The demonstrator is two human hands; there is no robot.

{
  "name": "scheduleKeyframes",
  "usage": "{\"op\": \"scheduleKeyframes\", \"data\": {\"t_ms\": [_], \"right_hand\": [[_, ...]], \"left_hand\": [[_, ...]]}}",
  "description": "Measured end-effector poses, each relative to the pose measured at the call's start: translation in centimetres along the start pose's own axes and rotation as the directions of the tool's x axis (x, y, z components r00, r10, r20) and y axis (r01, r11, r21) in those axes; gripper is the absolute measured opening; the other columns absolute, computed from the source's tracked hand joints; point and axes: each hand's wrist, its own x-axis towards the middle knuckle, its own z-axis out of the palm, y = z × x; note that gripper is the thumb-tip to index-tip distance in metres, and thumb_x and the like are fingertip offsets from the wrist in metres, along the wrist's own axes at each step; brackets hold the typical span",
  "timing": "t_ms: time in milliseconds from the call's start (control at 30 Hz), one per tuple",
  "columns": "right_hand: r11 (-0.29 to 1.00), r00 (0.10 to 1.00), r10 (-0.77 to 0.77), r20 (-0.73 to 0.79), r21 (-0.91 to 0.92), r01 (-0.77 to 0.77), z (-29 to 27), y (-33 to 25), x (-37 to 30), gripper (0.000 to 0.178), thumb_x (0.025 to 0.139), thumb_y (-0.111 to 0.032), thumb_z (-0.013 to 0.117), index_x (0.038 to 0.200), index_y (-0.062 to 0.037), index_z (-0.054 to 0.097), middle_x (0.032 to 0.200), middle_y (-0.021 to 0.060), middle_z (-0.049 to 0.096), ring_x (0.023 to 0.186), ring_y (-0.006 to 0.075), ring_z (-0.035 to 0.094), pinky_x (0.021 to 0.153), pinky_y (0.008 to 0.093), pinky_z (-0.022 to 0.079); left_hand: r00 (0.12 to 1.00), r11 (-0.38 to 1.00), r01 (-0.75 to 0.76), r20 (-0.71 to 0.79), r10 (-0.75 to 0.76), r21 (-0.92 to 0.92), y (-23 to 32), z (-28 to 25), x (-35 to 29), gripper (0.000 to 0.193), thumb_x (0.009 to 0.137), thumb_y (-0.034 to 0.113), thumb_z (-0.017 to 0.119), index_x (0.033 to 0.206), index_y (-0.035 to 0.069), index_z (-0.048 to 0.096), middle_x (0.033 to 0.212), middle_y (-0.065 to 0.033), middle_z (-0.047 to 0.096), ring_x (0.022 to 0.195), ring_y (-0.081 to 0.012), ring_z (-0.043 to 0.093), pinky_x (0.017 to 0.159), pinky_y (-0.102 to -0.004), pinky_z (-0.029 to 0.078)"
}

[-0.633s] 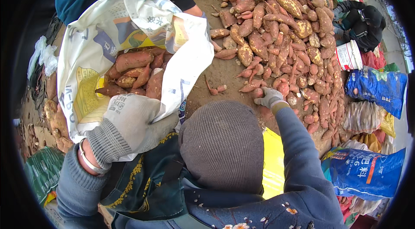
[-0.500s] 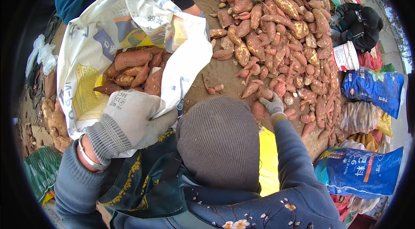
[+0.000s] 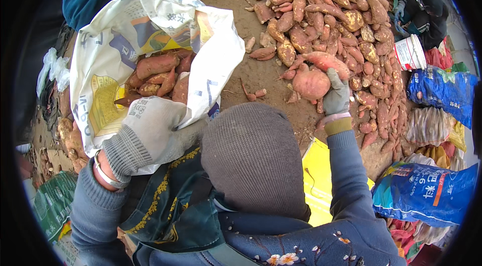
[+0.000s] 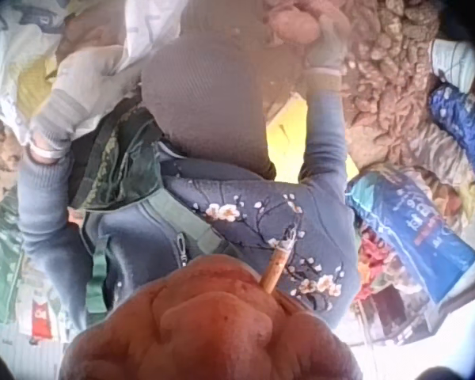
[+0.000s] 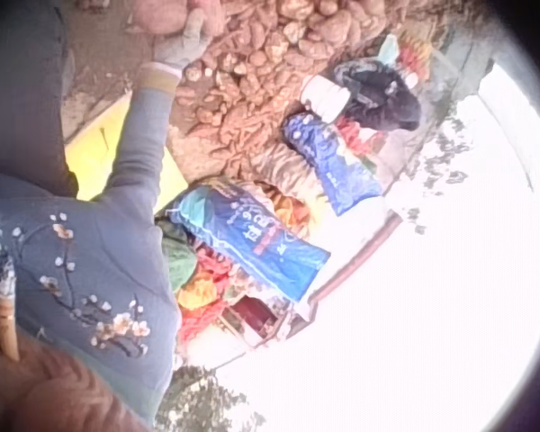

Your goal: The person repeatedly picks sweet potatoes from a large pile on the ground and places them into a white sack. The person uses gloved hands to transfer the produce one by one or in small handfuls.

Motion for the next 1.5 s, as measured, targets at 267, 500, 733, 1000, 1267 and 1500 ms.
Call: {"op": "scheduleKeyframes", "data": {"t_ms": [267,500,733,1000,1267,1500], "right_hand": [[0.812,0.573,-0.564,0.595,0.275,0.514,24.2,-8.6,4.1,0.029,0.103,-0.02,0.065,0.128,-0.0047,0.067,0.122,0.01,0.071,0.109,0.0204,0.07,0.093,0.0354,0.059],[0.506,0.416,-0.462,0.783,-0.153,0.849,30.6,-6.1,2.2,0.065,0.076,-0.049,0.088,0.128,-0.0129,0.07,0.124,0.0168,0.07,0.104,0.0288,0.074,0.093,0.0399,0.06],[0.219,0.981,0.185,0.061,-0.975,0.02,7.6,-0.6,10.2,0.061,0.092,-0.052,0.07,0.128,-0.0033,0.068,0.126,0.0143,0.072,0.117,0.0266,0.068,0.102,0.0387,0.052],[-0.369,0.889,0.204,-0.411,-0.873,-0.319,-3.4,15.6,2.2,0.089,0.085,-0.048,0.076,0.152,-0.0073,0.035,0.142,0.0212,0.055,0.123,0.0386,0.063,0.103,0.0471,0.052],[-0.15,0.932,0.287,-0.219,-0.972,-0.182,-8.1,11.5,-0.8,0.083,0.082,-0.02,0.071,0.155,-0.0207,0.031,0.141,0.021,0.052,0.127,0.0392,0.059,0.105,0.0469,0.051],[-0.436,0.859,0.355,-0.37,-0.878,-0.198,-8.7,11.9,3.0,0.08,0.077,-0.028,0.081,0.145,-0.0156,0.04,0.15,0.0168,0.049,0.131,0.0362,0.059,0.107,0.0462,0.049]], "left_hand": [[0.996,0.997,0.017,0.085,-0.024,0.082,0.6,-0.3,-0.1,0.043,0.098,0.048,0.062,0.097,0.007,0.075,0.085,-0.0195,0.072,0.086,-0.0359,0.073,0.08,-0.0457,0.057],[0.999,0.999,-0.022,-0.045,0.02,-0.044,0.0,0.5,-0.1,0.038,0.096,0.038,0.069,0.082,0.003,0.073,0.07,-0.0204,0.066,0.066,-0.0371,0.069,0.061,-0.0439,0.052],[0.996,0.995,-0.046,-0.077,0.052,0.087,-0.8,0.6,-0.4,0.038,0.094,0.035,0.074,0.079,-0.001,0.071,0.074,-0.0198,0.068,0.062,-0.0325,0.069,0.058,-0.0403,0.051],[0.998,0.992,-0.014,-0.059,0.007,-0.126,-0.5,0.7,0.3,0.03,0.091,0.023,0.077,0.099,-0.005,0.074,0.079,-0.0206,0.072,0.064,-0.0297,0.073,0.06,-0.0369,0.056],[0.993,0.955,0.084,-0.062,-0.105,-0.286,0.0,0.9,0.3,0.025,0.092,0.018,0.077,0.098,-0.005,0.073,0.081,-0.0202,0.073,0.067,-0.0306,0.074,0.063,-0.0377,0.056],[0.995,0.967,0.098,0.021,-0.095,-0.236,-0.1,0.5,0.4,0.024,0.094,0.017,0.074,0.103,-0.005,0.073,0.081,-0.0176,0.074,0.065,-0.0256,0.071,0.061,-0.0344,0.054]]}}
